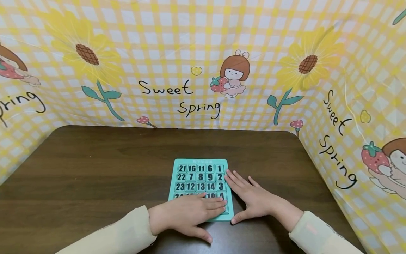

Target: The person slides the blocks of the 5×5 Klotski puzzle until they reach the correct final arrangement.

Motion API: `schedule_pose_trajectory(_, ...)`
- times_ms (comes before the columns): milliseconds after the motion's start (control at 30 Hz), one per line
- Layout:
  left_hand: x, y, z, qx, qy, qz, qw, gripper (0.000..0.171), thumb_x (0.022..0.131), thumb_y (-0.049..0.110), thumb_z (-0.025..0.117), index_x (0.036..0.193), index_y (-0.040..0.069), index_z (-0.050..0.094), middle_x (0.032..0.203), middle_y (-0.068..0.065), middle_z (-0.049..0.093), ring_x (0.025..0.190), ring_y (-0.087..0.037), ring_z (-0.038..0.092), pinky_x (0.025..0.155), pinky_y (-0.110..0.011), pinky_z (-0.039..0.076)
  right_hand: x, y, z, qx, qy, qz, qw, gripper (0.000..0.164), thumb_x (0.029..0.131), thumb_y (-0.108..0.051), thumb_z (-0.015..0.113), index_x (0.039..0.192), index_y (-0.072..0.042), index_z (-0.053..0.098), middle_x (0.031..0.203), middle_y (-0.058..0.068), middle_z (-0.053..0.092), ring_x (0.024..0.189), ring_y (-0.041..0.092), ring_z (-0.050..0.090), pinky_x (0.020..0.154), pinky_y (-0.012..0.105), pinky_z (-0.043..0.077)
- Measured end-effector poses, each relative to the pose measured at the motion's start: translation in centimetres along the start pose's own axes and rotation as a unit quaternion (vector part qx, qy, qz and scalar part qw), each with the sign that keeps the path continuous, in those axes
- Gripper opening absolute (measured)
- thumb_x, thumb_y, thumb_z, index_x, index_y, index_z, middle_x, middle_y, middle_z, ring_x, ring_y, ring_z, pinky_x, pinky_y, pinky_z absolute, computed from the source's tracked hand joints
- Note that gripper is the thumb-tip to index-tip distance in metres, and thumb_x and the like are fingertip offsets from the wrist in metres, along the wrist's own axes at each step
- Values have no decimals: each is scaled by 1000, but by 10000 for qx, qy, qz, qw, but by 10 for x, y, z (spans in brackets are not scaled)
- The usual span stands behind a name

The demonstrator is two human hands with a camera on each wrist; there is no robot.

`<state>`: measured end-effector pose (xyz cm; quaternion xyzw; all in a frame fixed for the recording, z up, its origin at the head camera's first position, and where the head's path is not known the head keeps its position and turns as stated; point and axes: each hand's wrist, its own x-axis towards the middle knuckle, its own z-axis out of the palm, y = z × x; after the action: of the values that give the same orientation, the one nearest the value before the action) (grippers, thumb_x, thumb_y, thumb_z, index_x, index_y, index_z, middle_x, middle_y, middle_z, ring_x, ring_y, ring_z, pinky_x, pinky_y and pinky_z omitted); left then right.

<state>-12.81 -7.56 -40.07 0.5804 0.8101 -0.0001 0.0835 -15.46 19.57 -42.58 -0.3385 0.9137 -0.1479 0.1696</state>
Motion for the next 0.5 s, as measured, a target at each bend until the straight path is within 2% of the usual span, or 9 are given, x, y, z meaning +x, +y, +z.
schedule_pose_trajectory(200, -3, 0, -1, 39, -42, -34, 10000, 81, 96, 67, 42, 154, 11, 37, 162, -3, 33, 150, -14, 31, 116, -46, 38, 0, 0, 0, -5, -1, 5, 10000, 125, 74, -78, 66, 161, -16, 2, 169, 2, -7, 156, 29, -3, 116, 72, 11)
schedule_pose_trajectory(500, -37, -5, 0, -222, 70, -421, 9988, 81, 96, 66, 43, 154, 10, 38, 161, -4, 34, 150, -17, 32, 113, -51, 40, 1, -1, 0, 26, 12, 33, 10000, 125, 73, -77, 67, 161, -16, 2, 169, 2, -7, 156, 29, -2, 116, 71, 10)
